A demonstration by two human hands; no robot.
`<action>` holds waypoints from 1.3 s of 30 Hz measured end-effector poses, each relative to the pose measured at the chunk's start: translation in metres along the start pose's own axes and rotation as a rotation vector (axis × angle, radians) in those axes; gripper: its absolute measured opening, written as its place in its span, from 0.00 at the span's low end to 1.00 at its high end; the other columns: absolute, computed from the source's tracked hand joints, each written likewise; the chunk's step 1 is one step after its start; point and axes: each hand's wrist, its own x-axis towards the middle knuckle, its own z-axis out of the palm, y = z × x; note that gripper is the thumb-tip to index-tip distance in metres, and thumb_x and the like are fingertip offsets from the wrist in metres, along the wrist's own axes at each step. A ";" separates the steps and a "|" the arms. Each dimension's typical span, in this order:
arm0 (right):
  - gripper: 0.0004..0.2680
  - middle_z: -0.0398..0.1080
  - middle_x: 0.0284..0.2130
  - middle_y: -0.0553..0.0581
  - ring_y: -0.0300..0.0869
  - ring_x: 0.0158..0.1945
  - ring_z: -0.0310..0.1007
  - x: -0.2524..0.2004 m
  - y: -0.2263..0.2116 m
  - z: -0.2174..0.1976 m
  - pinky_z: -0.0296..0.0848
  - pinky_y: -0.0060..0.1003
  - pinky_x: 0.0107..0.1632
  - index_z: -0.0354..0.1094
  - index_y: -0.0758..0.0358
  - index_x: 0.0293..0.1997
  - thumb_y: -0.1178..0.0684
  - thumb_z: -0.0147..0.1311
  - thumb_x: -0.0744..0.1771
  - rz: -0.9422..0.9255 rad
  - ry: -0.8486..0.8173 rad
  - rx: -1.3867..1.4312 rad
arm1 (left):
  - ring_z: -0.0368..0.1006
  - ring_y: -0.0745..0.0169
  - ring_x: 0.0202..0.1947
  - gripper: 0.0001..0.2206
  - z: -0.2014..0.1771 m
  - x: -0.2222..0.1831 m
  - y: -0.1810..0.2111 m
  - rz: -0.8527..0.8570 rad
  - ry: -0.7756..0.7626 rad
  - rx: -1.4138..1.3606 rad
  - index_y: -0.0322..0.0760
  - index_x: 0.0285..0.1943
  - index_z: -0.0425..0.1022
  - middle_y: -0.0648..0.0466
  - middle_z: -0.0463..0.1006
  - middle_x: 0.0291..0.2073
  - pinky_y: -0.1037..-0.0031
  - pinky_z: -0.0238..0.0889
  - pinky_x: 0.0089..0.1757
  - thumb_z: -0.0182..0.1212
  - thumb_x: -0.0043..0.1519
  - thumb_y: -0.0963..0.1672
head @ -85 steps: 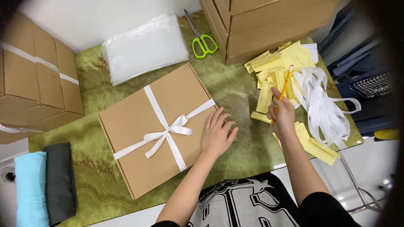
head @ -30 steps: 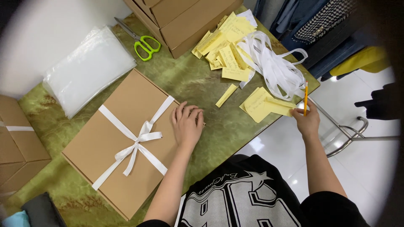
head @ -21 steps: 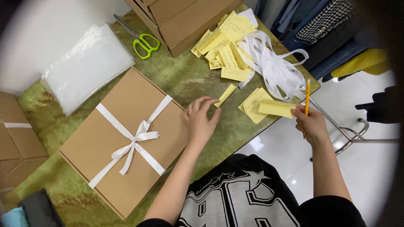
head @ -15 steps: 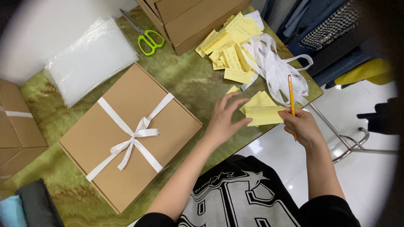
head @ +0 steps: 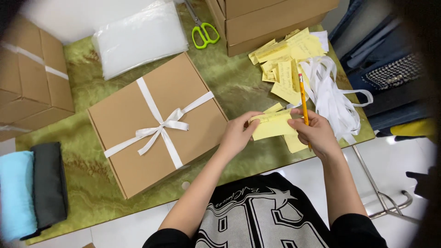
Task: The person writes on a yellow sticky note with a pencil and places it on a cardboard box tied with a white ribbon. They then pick up a clear plastic bag, place a folded light blue cloth inside, and seal it. Finally, they place the sealed bag into an open cardboard box and close the flaps.
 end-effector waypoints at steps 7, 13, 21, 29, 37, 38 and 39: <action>0.10 0.50 0.18 0.45 0.26 0.14 0.44 -0.007 -0.035 0.069 0.50 0.24 0.17 0.69 0.71 0.59 0.57 0.52 0.72 -0.048 -0.108 0.110 | 0.82 0.63 0.37 0.11 -0.013 -0.025 -0.017 -0.140 -0.091 -0.445 0.36 0.59 0.78 0.40 0.84 0.46 0.83 0.78 0.30 0.58 0.72 0.44; 0.04 0.75 0.28 0.59 0.24 0.13 0.45 -0.016 -0.053 0.116 0.48 0.22 0.16 0.69 0.70 0.50 0.59 0.54 0.72 0.000 -0.124 0.053 | 0.84 0.60 0.39 0.14 -0.049 -0.052 -0.010 -0.262 -0.119 -0.579 0.34 0.60 0.75 0.41 0.85 0.46 0.80 0.79 0.31 0.50 0.75 0.47; 0.05 0.60 0.14 0.52 0.28 0.15 0.48 -0.029 -0.042 0.158 0.49 0.22 0.17 0.77 0.73 0.42 0.62 0.66 0.66 -0.023 -0.160 -0.252 | 0.75 0.46 0.62 0.36 -0.103 -0.087 -0.003 -0.166 -0.077 -0.209 0.35 0.69 0.76 0.39 0.80 0.57 0.59 0.72 0.58 0.73 0.57 0.59; 0.20 0.74 0.29 0.53 0.33 0.27 0.61 -0.054 -0.019 0.203 0.57 0.26 0.27 0.75 0.58 0.62 0.59 0.71 0.62 -0.107 -0.124 -0.442 | 0.84 0.70 0.35 0.18 -0.103 -0.094 -0.054 -0.261 0.230 -0.346 0.47 0.49 0.84 0.58 0.87 0.34 0.77 0.77 0.37 0.82 0.53 0.51; 0.09 0.76 0.32 0.53 0.32 0.31 0.66 -0.010 0.031 0.193 0.61 0.23 0.33 0.81 0.61 0.48 0.57 0.70 0.64 -0.050 -0.033 -0.459 | 0.79 0.54 0.55 0.21 -0.119 -0.090 -0.054 -0.295 0.353 -0.222 0.46 0.59 0.81 0.54 0.85 0.50 0.61 0.74 0.53 0.71 0.60 0.53; 0.08 0.76 0.33 0.54 0.35 0.31 0.70 0.002 0.034 0.191 0.67 0.27 0.35 0.82 0.58 0.49 0.57 0.69 0.65 -0.047 -0.043 -0.542 | 0.79 0.49 0.55 0.16 -0.123 -0.088 -0.065 -0.197 0.369 -0.075 0.44 0.55 0.82 0.52 0.84 0.48 0.59 0.73 0.53 0.68 0.63 0.52; 0.08 0.77 0.33 0.54 0.38 0.31 0.74 0.013 0.037 0.189 0.74 0.30 0.36 0.82 0.55 0.49 0.56 0.67 0.66 -0.043 -0.053 -0.626 | 0.78 0.45 0.54 0.13 -0.126 -0.085 -0.076 -0.099 0.385 0.073 0.42 0.50 0.82 0.51 0.83 0.46 0.58 0.73 0.53 0.66 0.65 0.51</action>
